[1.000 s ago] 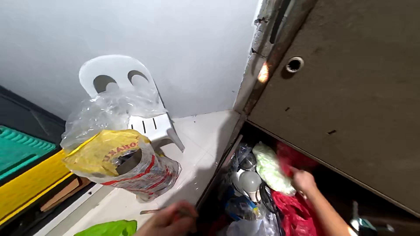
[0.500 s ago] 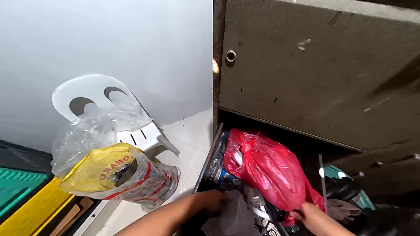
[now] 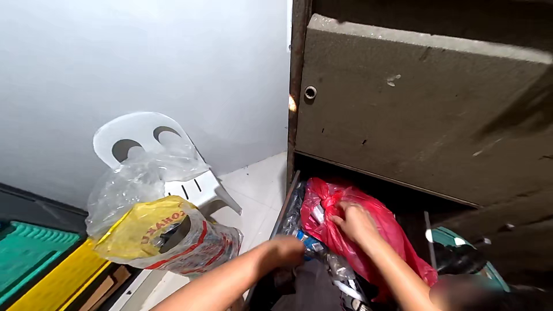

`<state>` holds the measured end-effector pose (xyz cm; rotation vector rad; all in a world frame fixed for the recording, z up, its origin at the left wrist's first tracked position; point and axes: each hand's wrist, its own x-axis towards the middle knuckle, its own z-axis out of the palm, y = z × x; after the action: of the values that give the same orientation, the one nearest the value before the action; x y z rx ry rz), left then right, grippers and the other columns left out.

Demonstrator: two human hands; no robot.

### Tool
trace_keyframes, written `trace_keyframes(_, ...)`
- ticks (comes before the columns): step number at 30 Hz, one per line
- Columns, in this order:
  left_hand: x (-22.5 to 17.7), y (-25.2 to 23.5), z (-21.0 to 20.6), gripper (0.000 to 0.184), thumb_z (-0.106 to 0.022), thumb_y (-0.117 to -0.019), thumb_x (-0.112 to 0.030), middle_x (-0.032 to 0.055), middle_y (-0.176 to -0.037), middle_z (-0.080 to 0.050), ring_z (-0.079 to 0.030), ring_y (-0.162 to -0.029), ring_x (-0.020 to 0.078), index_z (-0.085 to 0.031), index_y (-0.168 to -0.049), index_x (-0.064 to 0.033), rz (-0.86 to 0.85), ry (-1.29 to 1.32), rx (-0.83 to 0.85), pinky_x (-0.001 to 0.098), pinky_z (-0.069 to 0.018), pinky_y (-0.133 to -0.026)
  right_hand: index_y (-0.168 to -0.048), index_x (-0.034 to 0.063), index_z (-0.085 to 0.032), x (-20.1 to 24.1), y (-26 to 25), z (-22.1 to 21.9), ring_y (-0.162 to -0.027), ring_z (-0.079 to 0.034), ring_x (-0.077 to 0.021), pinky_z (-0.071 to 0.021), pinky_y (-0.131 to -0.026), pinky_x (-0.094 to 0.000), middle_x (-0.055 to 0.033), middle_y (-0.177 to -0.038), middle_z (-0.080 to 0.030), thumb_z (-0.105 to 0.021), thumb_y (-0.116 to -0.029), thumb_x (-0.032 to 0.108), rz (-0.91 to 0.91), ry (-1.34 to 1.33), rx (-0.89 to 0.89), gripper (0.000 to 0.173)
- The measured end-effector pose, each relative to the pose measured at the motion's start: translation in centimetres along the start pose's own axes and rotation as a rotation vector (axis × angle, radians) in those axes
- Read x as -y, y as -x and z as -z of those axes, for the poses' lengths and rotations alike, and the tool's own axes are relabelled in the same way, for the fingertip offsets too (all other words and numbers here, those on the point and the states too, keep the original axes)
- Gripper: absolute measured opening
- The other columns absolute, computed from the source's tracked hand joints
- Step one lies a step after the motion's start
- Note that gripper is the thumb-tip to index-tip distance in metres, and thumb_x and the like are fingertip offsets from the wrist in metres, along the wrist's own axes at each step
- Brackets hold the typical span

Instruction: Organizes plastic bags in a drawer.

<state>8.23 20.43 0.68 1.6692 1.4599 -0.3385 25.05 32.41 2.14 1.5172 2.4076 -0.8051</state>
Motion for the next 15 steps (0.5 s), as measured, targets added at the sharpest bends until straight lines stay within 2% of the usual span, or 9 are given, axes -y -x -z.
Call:
trace_keyframes(2,-0.9,1.4,3.0,0.035,-0.042,-0.1092,-0.019,0.0279,-0.117,-0.066,-0.063,-0.116,0.0435,-0.065,-0.118,0.0059,-0.092,0.051,-0.345,0.0608,-0.046,-0.1,-0.127,-0.0014,-0.066,-0.7,0.3,-0.9,-0.132,-0.056,-0.0346,-0.0394,-0.114,-0.0499,-0.0216,-0.133,-0.064,-0.055,-0.1051,0.02,0.089,-0.042,0.007,0.033)
trace_keyframes(4,-0.8,-0.8,3.2,0.028,-0.049,-0.1055,-0.011,0.0211,-0.115,-0.07,-0.067,-0.112,0.0353,-0.071,-0.118,0.0017,-0.242,0.063,-0.715,0.0506,-0.0517,-0.099,-0.12,-0.0039,-0.068,-1.4,1.5,-1.9,-0.128,-0.059,-0.0336,-0.0404,-0.113,-0.0473,-0.0214,-0.127,-0.067,-0.052,-0.1057,0.015,0.156,-0.096,-0.026,0.029)
trace_keyframes(5,-0.7,-2.5,3.1,0.028,-0.052,-0.1027,-0.005,0.0196,-0.121,-0.069,-0.066,-0.116,0.0345,-0.071,-0.124,-0.0014,-0.299,0.046,-0.763,0.0489,-0.051,-0.102,-0.117,-0.0045,-0.069,-1.6,2.0,-2.4,-0.126,-0.06,-0.0337,-0.0409,-0.112,-0.0468,-0.0211,-0.124,-0.068,-0.052,-0.1052,0.014,0.189,-0.114,-0.052,0.028)
trace_keyframes(7,-0.8,-5.1,3.2,0.045,-0.05,-0.1016,-0.001,0.017,-0.146,-0.055,-0.052,-0.135,0.0367,-0.058,-0.145,-0.0115,-0.317,-0.019,-0.611,0.0507,-0.0419,-0.113,-0.112,-0.0048,-0.072,-2.0,2.9,-3.3,-0.123,-0.061,-0.0357,-0.0413,-0.111,-0.049,-0.0209,-0.12,-0.07,-0.053,-0.1035,0.012,0.259,-0.101,-0.091,0.026)
trace_keyframes(8,-0.8,-5.9,3.0,0.048,-0.049,-0.1027,-0.002,0.0168,-0.151,-0.051,-0.047,-0.139,0.0383,-0.054,-0.149,-0.0134,-0.324,-0.031,-0.526,0.052,-0.0388,-0.114,-0.11,-0.0046,-0.073,-2.4,3.4,-3.7,-0.122,-0.061,-0.0372,-0.0417,-0.11,-0.0511,-0.0211,-0.117,-0.071,-0.054,-0.1024,0.012,0.279,-0.077,-0.102,0.026)
trace_keyframes(10,-1.0,-6.5,2.1,0.04,-0.05,-0.1047,-0.012,0.0209,-0.146,-0.054,-0.048,-0.137,0.0393,-0.057,-0.144,-0.0052,-0.356,0.011,-0.442,0.0503,-0.0362,-0.116,-0.109,-0.0035,-0.073,-3.4,4.3,-4.4,-0.122,-0.061,-0.0376,-0.0405,-0.111,-0.0526,-0.0206,-0.116,-0.071,-0.055,-0.1019,0.013,0.248,-0.069,-0.068,0.026)
trace_keyframes(12,-1.9,-5.9,0.8,0.045,-0.06,-0.1003,-0.023,0.0233,-0.143,-0.053,-0.049,-0.135,0.0383,-0.058,-0.138,0.0022,-0.322,0.09,-0.413,0.0481,-0.0374,-0.115,-0.11,-0.0029,-0.073,-4.3,5.1,-5.0,-0.121,-0.061,-0.037,-0.0401,-0.11,-0.0524,-0.0202,-0.115,-0.071,-0.055,-0.1023,0.015,0.196,-0.097,-0.036,0.026)
trace_keyframes(13,-2.7,-5.6,0.2,0.047,-0.063,-0.0987,-0.022,0.0242,-0.144,-0.051,-0.049,-0.136,0.0382,-0.057,-0.136,0.0041,-0.274,0.112,-0.395,0.0474,-0.0381,-0.115,-0.109,-0.0033,-0.073,-4.5,5.5,-5.4,-0.121,-0.061,-0.0375,-0.0409,-0.109,-0.053,-0.0207,-0.115,-0.071,-0.055,-0.1023,0.015,0.196,-0.099,-0.034,0.026)
trace_keyframes(15,-3.9,-5.1,-0.8,0.042,-0.059,-0.0978,-0.012,0.0273,-0.142,-0.05,-0.049,-0.135,0.0398,-0.056,-0.135,0.0075,-0.19,0.112,-0.383,0.0472,-0.0399,-0.114,-0.105,-0.0048,-0.073,-4.3,6.2,-6.2,-0.118,-0.063,-0.0386,-0.0429,-0.106,-0.0534,-0.022,-0.111,-0.071,-0.054,-0.1013,0.013,0.243,-0.082,-0.031,0.026)
